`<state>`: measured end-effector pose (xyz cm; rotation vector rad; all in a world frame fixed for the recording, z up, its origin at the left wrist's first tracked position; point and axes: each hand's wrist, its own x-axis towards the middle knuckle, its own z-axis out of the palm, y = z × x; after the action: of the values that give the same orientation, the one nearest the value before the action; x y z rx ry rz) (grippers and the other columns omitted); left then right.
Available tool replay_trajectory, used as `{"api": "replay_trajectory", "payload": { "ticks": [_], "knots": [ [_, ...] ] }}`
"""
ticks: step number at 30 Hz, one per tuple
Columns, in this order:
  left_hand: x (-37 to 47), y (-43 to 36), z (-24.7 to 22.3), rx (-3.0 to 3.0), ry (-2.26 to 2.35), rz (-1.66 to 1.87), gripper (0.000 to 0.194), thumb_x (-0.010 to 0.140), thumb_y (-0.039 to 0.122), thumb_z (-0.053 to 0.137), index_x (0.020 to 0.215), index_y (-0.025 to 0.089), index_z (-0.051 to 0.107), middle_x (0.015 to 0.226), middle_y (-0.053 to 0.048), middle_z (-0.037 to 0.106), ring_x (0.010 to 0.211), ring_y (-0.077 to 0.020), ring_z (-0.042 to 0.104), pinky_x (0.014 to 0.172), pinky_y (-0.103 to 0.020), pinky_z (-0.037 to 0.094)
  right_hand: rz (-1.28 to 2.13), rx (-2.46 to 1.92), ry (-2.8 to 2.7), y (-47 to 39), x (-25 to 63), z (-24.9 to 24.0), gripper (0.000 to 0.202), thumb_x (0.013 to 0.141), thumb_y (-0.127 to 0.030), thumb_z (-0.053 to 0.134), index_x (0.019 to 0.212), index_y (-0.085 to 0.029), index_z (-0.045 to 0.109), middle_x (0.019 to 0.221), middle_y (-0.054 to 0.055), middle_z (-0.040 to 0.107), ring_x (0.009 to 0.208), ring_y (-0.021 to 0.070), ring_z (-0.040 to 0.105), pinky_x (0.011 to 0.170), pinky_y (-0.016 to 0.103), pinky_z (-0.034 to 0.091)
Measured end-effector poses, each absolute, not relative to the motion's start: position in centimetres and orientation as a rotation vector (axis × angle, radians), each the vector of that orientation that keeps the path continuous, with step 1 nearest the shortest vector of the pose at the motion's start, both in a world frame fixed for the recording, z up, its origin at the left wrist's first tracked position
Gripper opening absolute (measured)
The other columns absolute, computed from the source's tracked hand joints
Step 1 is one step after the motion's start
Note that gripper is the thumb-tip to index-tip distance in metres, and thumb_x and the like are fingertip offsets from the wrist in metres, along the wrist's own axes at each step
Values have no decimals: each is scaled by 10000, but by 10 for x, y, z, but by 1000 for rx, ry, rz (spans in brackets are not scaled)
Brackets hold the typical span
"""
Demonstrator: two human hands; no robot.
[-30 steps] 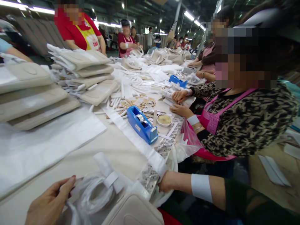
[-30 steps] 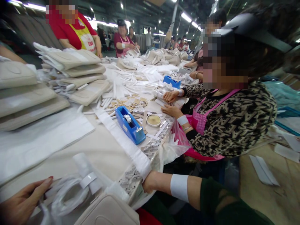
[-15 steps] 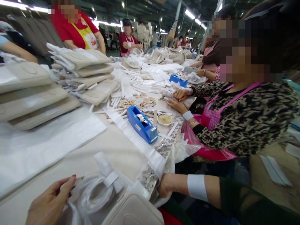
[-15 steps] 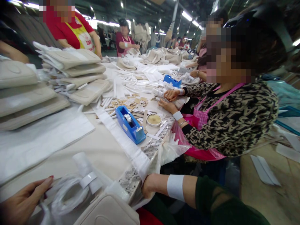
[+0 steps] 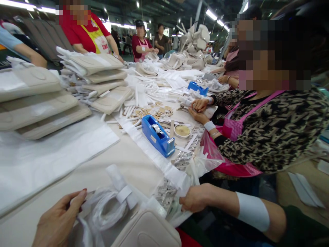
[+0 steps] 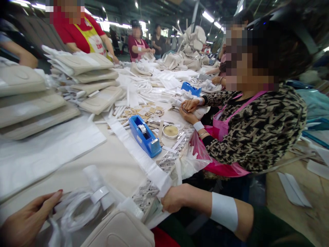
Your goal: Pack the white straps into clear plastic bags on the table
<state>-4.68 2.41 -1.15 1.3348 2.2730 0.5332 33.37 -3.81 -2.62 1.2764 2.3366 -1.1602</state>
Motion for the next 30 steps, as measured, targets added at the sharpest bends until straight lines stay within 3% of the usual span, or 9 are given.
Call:
{"api": "replay_trajectory", "payload": {
  "ticks": [5,10,14,17,20,23,27,30],
  "knots": [
    [-30,22,10,1187,2236,537,279,624,510,536,739,284,652,568,89,660,741,-237,625,600,-272,431,-1565,1226,2254,-29,353,16,224,793,-157,575,1001,-156,657,858,26,681,790,126,618,689,204,465],
    [-22,21,18,1145,2203,586,315,584,499,535,734,251,656,542,53,646,726,-255,616,601,-291,419,-2367,1605,1759,-34,362,34,298,612,-230,728,899,-152,703,662,-27,615,568,86,569,548,179,447],
    [-22,19,19,1226,2181,570,376,583,513,517,790,231,655,521,45,610,697,-252,598,576,-292,413,-2635,1689,1609,-35,355,40,225,616,-294,740,761,-124,709,636,-2,620,507,75,558,513,185,455],
    [-20,18,21,1298,2201,516,435,628,535,477,859,208,646,613,9,629,724,-250,597,624,-306,432,-2664,1820,1658,-32,348,41,215,623,-292,746,704,-105,679,536,-20,582,456,57,514,458,154,424],
    [-15,15,23,1324,2259,550,507,687,540,441,986,170,615,875,-66,664,817,-254,604,743,-345,448,-2851,1842,1567,-29,342,44,230,657,-312,732,717,-120,621,511,-39,558,422,47,489,397,128,374],
    [-8,10,25,1422,2346,853,499,727,527,434,1050,181,594,1102,-85,616,914,-255,595,824,-367,444,-3002,1935,1423,-27,330,49,306,645,-375,741,715,-145,551,486,-69,512,349,28,426,311,107,259],
    [-2,0,27,1661,2108,1381,301,797,423,498,961,203,623,1026,-42,642,954,-208,591,857,-313,448,-3179,1909,1277,-23,300,56,355,637,-415,746,720,-164,508,447,-98,450,301,7,329,294,111,204],
    [2,-8,33,1783,1554,1461,188,792,306,570,943,221,641,984,-35,654,958,-190,589,879,-296,449,-3275,1815,1183,-16,269,60,374,627,-416,756,724,-173,489,450,-100,445,303,5,326,301,113,179]
  ]
}}
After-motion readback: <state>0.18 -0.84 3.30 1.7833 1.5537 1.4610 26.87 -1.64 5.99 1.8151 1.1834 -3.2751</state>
